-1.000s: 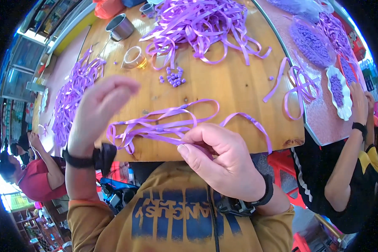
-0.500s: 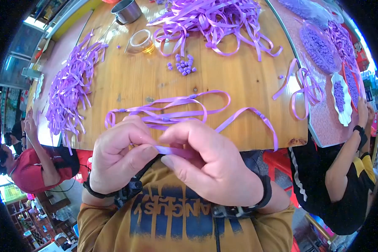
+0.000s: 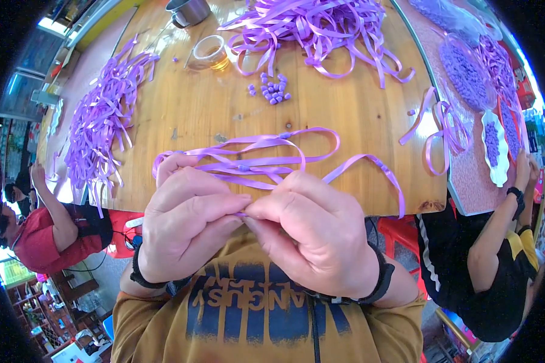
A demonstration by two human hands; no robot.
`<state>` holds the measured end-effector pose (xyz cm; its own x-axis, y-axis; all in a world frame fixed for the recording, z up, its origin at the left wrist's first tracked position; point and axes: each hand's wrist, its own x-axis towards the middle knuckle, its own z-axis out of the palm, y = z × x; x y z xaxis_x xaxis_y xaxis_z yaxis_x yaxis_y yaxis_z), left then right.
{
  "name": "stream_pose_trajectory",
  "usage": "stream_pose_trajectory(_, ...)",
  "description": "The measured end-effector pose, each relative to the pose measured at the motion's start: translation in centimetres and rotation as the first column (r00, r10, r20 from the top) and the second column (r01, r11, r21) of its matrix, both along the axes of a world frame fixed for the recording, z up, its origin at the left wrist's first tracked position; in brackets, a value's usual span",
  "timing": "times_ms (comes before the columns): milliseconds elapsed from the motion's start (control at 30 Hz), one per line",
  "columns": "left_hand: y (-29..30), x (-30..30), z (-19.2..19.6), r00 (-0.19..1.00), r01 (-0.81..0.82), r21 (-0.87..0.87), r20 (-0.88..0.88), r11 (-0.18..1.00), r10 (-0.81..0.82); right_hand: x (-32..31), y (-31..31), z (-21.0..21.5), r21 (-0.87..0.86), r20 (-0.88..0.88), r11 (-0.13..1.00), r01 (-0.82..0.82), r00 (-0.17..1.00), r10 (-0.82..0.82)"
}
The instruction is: The person threads purple beads onto a purple ribbon by hand, sliding each bead along the ribbon and tying knots to secure them.
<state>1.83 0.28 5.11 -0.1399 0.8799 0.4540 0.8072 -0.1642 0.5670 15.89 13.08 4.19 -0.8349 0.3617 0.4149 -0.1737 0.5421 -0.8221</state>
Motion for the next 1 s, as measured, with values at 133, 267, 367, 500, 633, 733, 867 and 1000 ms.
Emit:
stream_pose_trajectory(133, -0.2, -0.3, -0.4, 0.999, -0.013, -0.041, -0.043, 0.999, 0.012, 0.2, 0.4, -0.3, 0.012, 0.049, 0.999, -0.03, 0.998, 0.029)
stream_pose_trajectory(267, -1.1, -0.7, -0.5, 0.87, 0.131, -0.154, 0.491, 0.979, -0.039, 0.2, 0.8, -1.0, -0.055, 0.052, 0.998, -0.043, 0.998, 0.046)
stream_pose_trajectory(367, -0.9, 0.5, -0.7, 0.473, 0.238, -0.068, 0.879, 0.969, -0.055, 0.0, 0.5, -1.0, -0.031, 0.032, 0.989, -0.144, 0.989, 0.145)
stream_pose_trajectory(500, 0.1, 0.9, -0.4, 0.817, -0.088, -0.104, 0.562, 0.991, 0.131, 0.1, 0.1, -1.1, 0.056, -0.002, 0.994, -0.09, 0.996, 0.091)
stream_pose_trajectory(633, 0.3, 0.7, -0.1, 0.996, -0.078, -0.176, 0.017, 0.981, 0.082, 0.4, 0.3, -1.4, 0.131, 0.082, 0.991, -0.011, 0.997, 0.0)
stream_pose_trajectory(733, 0.3, 0.4, -0.2, 0.927, 0.106, -0.32, 0.375, 0.941, 0.023, 0.1, 0.1, -1.3, -0.101, 0.002, 0.995, 0.026, 1.0, -0.026)
stream_pose_trajectory(867, 0.2, 0.6, -1.0, 0.775, 0.214, -0.291, 0.632, 0.932, 0.019, 0.8, 0.8, -2.0, -0.193, -0.03, 0.973, -0.126, 0.992, 0.122)
stream_pose_trajectory(1000, 0.3, 0.5, -1.1, 0.664, 0.3, -0.337, 0.745, 0.892, 0.058, 1.1, 1.1, -1.7, -0.264, 0.011, 0.956, -0.132, 0.99, 0.14)
